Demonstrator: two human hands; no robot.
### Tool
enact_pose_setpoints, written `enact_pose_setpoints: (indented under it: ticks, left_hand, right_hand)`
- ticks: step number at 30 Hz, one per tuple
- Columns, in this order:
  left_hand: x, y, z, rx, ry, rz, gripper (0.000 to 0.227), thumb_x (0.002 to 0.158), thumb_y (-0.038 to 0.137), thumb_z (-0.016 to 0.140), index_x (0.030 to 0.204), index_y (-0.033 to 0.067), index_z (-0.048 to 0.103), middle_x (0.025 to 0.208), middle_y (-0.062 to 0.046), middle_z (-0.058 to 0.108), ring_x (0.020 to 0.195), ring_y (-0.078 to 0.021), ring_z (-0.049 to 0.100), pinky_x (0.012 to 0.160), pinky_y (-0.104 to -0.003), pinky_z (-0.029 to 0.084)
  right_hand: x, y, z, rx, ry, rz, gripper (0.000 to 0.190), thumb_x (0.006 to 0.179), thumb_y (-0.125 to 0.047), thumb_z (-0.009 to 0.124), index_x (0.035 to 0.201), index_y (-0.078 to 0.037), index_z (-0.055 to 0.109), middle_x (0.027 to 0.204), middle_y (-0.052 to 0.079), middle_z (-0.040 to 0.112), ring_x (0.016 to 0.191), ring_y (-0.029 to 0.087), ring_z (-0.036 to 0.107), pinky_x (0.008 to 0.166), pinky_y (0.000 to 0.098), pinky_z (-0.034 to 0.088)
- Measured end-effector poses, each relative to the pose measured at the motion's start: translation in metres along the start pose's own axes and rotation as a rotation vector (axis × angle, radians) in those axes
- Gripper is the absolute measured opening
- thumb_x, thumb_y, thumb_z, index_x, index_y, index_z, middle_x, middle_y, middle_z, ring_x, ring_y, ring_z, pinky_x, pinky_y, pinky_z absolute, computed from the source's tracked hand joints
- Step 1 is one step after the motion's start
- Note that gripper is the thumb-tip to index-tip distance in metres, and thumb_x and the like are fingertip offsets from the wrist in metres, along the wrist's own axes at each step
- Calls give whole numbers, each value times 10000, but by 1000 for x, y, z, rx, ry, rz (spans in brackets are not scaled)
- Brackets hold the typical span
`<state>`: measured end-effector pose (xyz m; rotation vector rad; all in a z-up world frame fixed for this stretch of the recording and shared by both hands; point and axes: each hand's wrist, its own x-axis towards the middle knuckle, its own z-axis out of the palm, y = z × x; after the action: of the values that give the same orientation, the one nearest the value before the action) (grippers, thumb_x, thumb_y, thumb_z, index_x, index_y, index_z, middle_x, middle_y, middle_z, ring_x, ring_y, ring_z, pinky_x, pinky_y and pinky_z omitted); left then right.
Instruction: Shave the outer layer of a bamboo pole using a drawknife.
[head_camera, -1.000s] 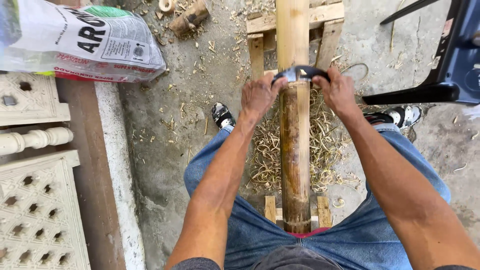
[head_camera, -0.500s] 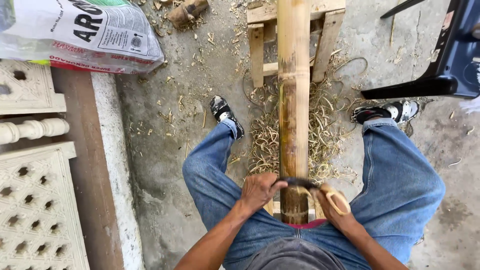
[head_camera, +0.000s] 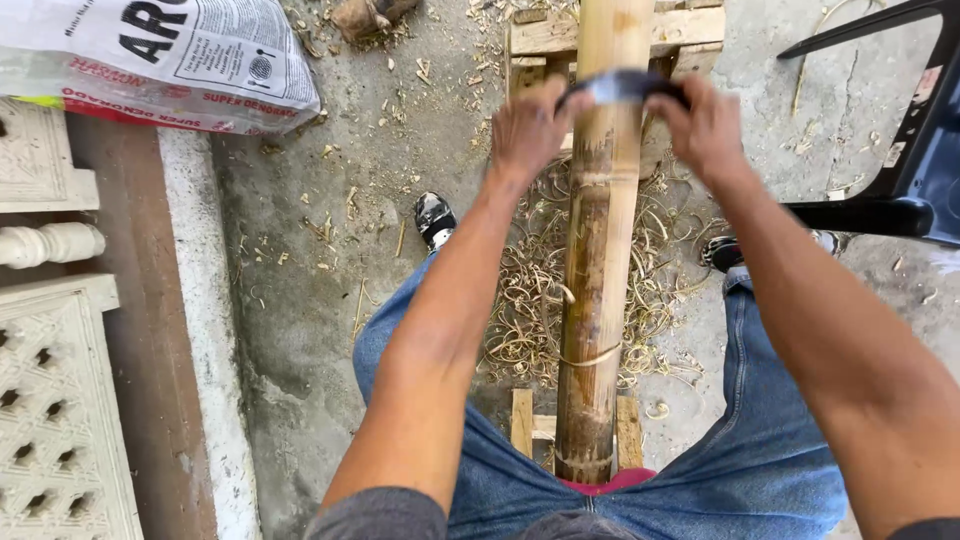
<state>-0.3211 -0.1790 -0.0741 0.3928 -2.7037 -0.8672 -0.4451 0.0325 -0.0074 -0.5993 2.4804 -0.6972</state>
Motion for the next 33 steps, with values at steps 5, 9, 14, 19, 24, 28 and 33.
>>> enact_pose_setpoints:
  ticks: [5, 9, 14, 19, 24, 28, 33]
  left_hand:
    - [42, -11, 6, 41, 217, 23, 605, 958, 780, 336, 733, 243, 499, 525, 141, 441, 404, 11, 413, 334, -211, 364]
    - [-12, -1, 6, 57, 8, -68, 608, 981, 727, 353, 754, 180, 492, 578, 35, 421, 429, -101, 369, 335, -310, 338]
    - [-83, 37, -18, 54, -54, -94, 591, 982, 710, 395, 750, 187, 543, 567, 77, 484, 420, -77, 399, 357, -291, 342]
    - [-100, 56, -31, -35, -47, -113, 584, 990, 694, 361, 753, 187, 528, 544, 66, 453, 402, -68, 371, 319, -278, 325]
    - [-231, 84, -38, 25, -212, -76, 582, 1035, 648, 297, 716, 185, 448, 545, 43, 372, 413, -93, 279, 338, -290, 254]
    - [-324, 117, -71, -143, -308, 20, 562, 1034, 620, 427, 696, 171, 456, 588, 43, 387, 477, -117, 384, 418, -318, 335]
    - [-271, 83, -54, -115, -261, 27, 540, 998, 620, 459, 700, 171, 491, 643, 30, 460, 527, -120, 444, 426, -318, 389]
  right_hand:
    - [43, 14, 2, 50, 172, -162, 399, 999, -399, 694, 1086, -10, 689, 833, 132, 743, 520, 83, 581, 407, 263, 482]
    - [2, 15, 5, 110, 176, -273, 380, 1085, -402, 629, 1090, -27, 689, 854, 118, 743, 523, 113, 587, 414, 283, 488]
    - [-74, 24, 22, -55, 43, -61, 460, 1013, -467, 644, 976, -9, 621, 700, 153, 687, 482, 186, 559, 414, 349, 454]
    - [-88, 31, 25, -105, 26, -60, 486, 991, -505, 621, 980, -19, 636, 686, 134, 677, 486, 164, 522, 423, 339, 417]
    - [-232, 86, 113, -50, 64, -236, 417, 1108, -406, 462, 1116, -31, 645, 774, 76, 641, 511, 84, 495, 382, 249, 434]
    - [-367, 104, 114, -62, -327, -6, 421, 1038, -399, 391, 1186, -113, 664, 525, 39, 561, 293, 61, 371, 253, 276, 302]
    - [-285, 87, 100, -595, 88, -671, 352, 1042, -280, 433, 1237, -78, 645, 645, 82, 576, 381, 116, 412, 290, 268, 320]
